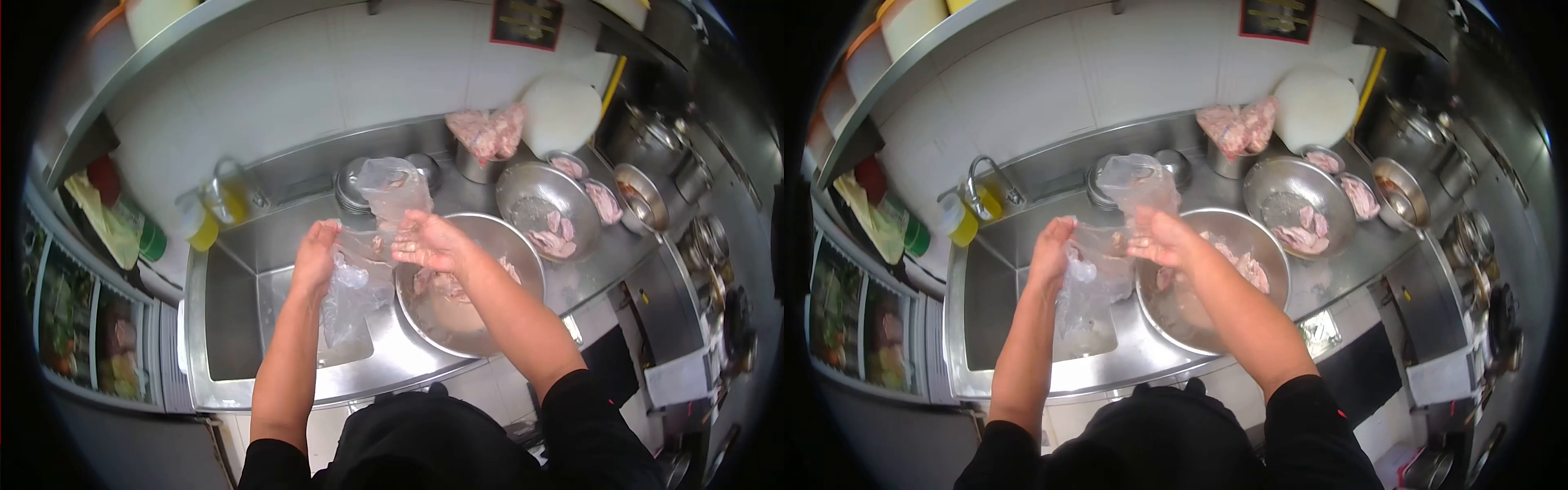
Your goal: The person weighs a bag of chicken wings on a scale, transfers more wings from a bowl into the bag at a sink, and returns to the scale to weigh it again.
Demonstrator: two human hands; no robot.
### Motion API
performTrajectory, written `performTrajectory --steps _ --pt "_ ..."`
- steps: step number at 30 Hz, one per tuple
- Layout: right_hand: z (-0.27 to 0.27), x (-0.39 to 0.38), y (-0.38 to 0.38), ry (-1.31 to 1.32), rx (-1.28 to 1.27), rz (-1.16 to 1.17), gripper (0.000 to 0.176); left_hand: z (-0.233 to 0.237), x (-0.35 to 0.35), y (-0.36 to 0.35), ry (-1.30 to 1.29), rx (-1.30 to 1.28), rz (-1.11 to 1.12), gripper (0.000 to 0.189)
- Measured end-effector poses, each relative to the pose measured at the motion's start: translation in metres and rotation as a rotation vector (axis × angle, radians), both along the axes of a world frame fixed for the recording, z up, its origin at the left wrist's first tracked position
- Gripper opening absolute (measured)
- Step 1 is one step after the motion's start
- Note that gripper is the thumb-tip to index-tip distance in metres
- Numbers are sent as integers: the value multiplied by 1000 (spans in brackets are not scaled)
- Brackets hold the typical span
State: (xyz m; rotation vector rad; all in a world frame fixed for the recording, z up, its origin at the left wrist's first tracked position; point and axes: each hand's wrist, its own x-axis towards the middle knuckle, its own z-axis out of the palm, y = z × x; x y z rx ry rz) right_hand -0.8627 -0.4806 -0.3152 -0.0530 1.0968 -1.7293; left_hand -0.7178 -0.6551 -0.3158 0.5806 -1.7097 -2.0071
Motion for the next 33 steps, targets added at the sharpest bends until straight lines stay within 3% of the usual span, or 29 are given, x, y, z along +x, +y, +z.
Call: performTrajectory --steps 4,10,13,16,19,22,26,28,31,33 --pt "2 -2 51 90 -36 -147 48 -2 1 -18 -16 -51 -65 22" --pt "-5 28 82 346 333 -298 39 0 26 -23 -18 -96 -157 23" --pt "-8 38 60 740 613 -197 28 0 40 -24 -7 -53 -205 22" --pt "-16 36 29 1199 737 -101 33 -11 40 -32 31 -18 -262 22" --pt "-9 36 -1 1262 1002 152 34 -15 43 -33 45 -16 -271 22" --pt "-34 21 -23 1302 1088 206 34 -12 47 -29 27 -31 -256 21" --pt "-56 15 -30 1430 1102 38 31 -13 49 -31 6 -54 -232 21" --pt "-35 11 -24 1421 1069 45 32 -14 50 -33 0 -63 -222 21" --pt "-27 -1 -23 1338 1057 189 34 -8 48 -35 -3 -75 -214 20" --pt "-34 2 -25 1530 1051 368 34 -9 47 -33 -12 -89 -219 20"
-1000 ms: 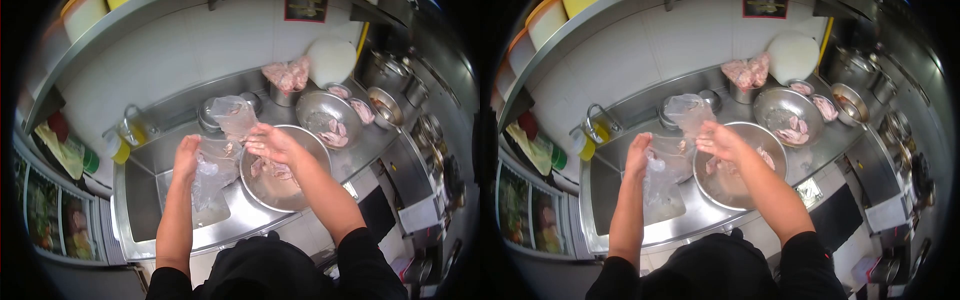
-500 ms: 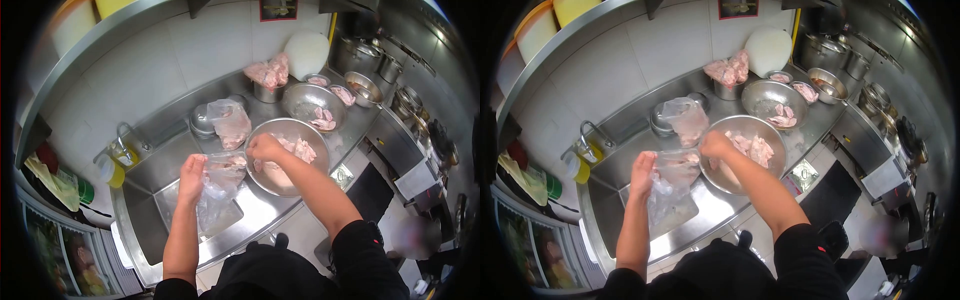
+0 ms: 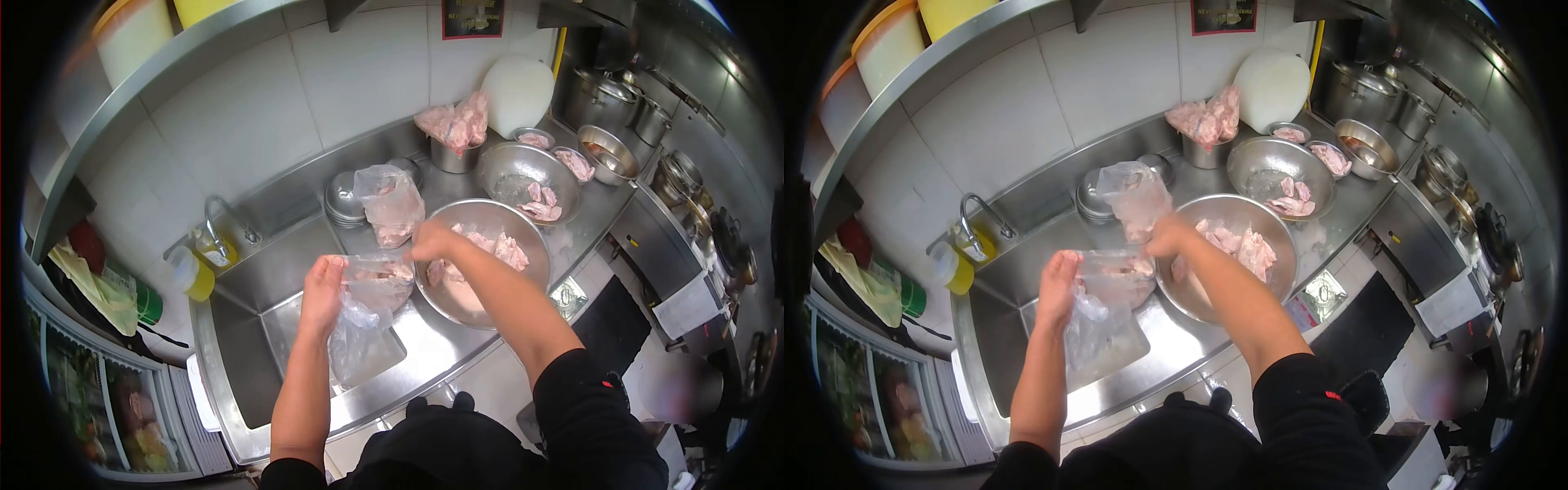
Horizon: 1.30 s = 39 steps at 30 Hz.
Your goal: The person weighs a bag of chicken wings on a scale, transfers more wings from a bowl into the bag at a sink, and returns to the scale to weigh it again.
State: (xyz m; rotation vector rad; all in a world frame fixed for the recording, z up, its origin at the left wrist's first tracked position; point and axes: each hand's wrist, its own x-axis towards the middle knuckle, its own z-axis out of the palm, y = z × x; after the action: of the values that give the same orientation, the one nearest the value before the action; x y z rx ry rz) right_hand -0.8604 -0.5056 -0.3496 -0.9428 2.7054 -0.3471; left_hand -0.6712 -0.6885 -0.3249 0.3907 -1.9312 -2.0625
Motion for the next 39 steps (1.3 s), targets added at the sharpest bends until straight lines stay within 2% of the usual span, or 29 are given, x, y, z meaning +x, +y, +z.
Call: performTrajectory --steps 1,2,6,12,14,17,20,23,24,26,28,29,31,33,34,35,36,38,39 --pt "-9 3 0 44 62 93 34 1 -1 0 3 15 -10 20" --pt "-18 5 2 -92 -23 31 35 0 -1 1 2 31 -21 21" --pt "-6 10 -2 -20 -47 -61 35 6 -3 3 -18 -3 -3 22" --pt "31 -12 -9 54 -157 -127 42 -1 -5 -20 -37 -267 81 26" --pt "51 -6 -11 -26 -156 -151 46 -4 -4 -24 -45 -238 77 26" --pt "35 -19 -13 -61 -244 -84 48 -7 -5 -30 -64 -198 31 27" --pt "49 -1 -2 -173 -297 -195 45 -2 -4 -34 -79 -169 0 26" --pt "49 5 4 -181 -327 -327 43 7 -13 -35 -37 -85 -49 26" --pt "46 6 9 -124 -334 -295 41 11 -18 -36 -17 -49 -76 26" --pt "38 10 23 -12 -343 -253 41 32 -26 -36 79 -151 -132 26" --pt "43 25 42 50 -472 -236 31 62 -31 -33 155 -282 -178 26" --pt "46 32 53 10 -573 -189 26 81 -35 -31 187 -364 -194 26" --pt "61 54 77 -94 -734 -248 28 124 -38 -22 194 -476 -196 28" --pt "72 83 104 -180 -907 -326 32 141 -62 -37 316 -469 -298 21" --pt "86 111 120 -213 -972 -437 35 166 -55 -12 324 -334 -276 21" --pt "76 126 139 -180 -1027 -499 37 184 -66 -17 551 -556 -516 25" --pt "64 143 161 -144 -1082 -552 39 208 -71 -7 608 -776 -586 31" --pt "44 191 215 -161 -1043 -712 38 244 -75 21 608 -987 -575 35" --pt "33 216 238 -173 -1027 -782 38 255 -74 39 641 -985 -614 41"
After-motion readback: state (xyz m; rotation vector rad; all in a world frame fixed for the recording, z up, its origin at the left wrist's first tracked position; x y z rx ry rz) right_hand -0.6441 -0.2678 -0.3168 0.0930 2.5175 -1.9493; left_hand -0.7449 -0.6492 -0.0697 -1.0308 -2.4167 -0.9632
